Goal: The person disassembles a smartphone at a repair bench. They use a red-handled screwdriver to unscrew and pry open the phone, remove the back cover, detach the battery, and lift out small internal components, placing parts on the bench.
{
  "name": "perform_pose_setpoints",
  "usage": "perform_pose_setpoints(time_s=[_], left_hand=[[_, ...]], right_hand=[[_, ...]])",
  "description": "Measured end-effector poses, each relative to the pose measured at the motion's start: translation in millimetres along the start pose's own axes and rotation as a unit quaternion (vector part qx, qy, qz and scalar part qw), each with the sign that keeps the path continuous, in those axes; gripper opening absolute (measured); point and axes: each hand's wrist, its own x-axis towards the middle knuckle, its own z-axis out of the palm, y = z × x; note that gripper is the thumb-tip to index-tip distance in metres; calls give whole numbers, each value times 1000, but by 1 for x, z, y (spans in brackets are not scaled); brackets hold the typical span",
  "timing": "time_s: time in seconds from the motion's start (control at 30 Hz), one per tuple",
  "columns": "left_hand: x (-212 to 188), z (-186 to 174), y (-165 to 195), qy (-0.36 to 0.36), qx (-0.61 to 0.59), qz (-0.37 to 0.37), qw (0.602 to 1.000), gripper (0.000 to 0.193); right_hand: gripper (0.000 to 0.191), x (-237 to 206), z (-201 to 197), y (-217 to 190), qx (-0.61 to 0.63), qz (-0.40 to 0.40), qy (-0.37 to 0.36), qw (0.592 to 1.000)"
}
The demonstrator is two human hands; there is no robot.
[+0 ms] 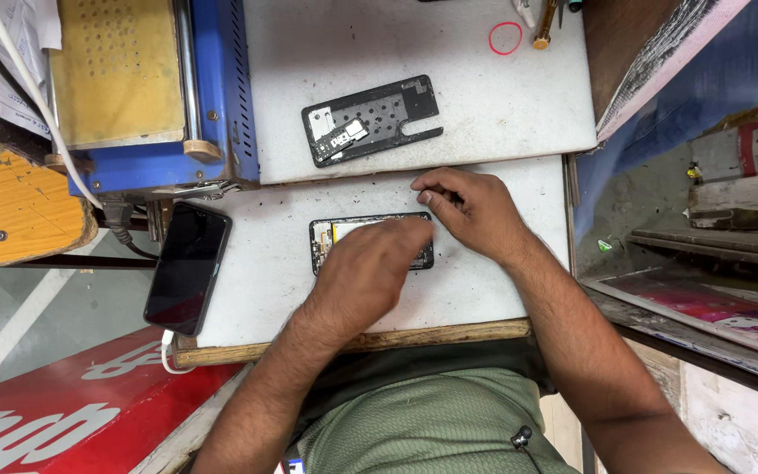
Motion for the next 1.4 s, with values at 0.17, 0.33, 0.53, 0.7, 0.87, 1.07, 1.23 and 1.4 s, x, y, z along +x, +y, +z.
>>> perform_pose_setpoints(time_s=[0.17, 0.33, 0.53, 0.7, 0.87, 1.07, 1.23, 1.4], left_hand=[[12, -6, 5, -202, 54, -138, 968, 33], [11, -8, 5, -43, 17, -23, 999, 27], [11, -6, 0, -95, 50, -87, 990, 30], [12, -6, -2, -104, 110, -100, 983, 32], [10, -10, 1, -79, 59, -32, 995, 22], [17, -13, 5, -131, 28, -65, 989, 37], [21, -16, 6, -151, 66, -121, 979, 35], [19, -16, 8, -72, 113, -57, 989, 16]], right_hand=[[22, -2, -1, -2, -18, 0, -1, 1000], [24, -4, -2, -2, -27, -6, -10, 1000], [23, -3, -3, -3, -38, -53, -33, 997], [32, -4, -4, -7, -65, 20, -110, 992], [35, -5, -7, -11, -64, -7, -116, 991], [41, -3, -7, -13, -60, -12, -116, 991], [43, -4, -5, -13, -85, -8, -117, 989], [40, -5, -5, -14, -82, 12, -124, 989]])
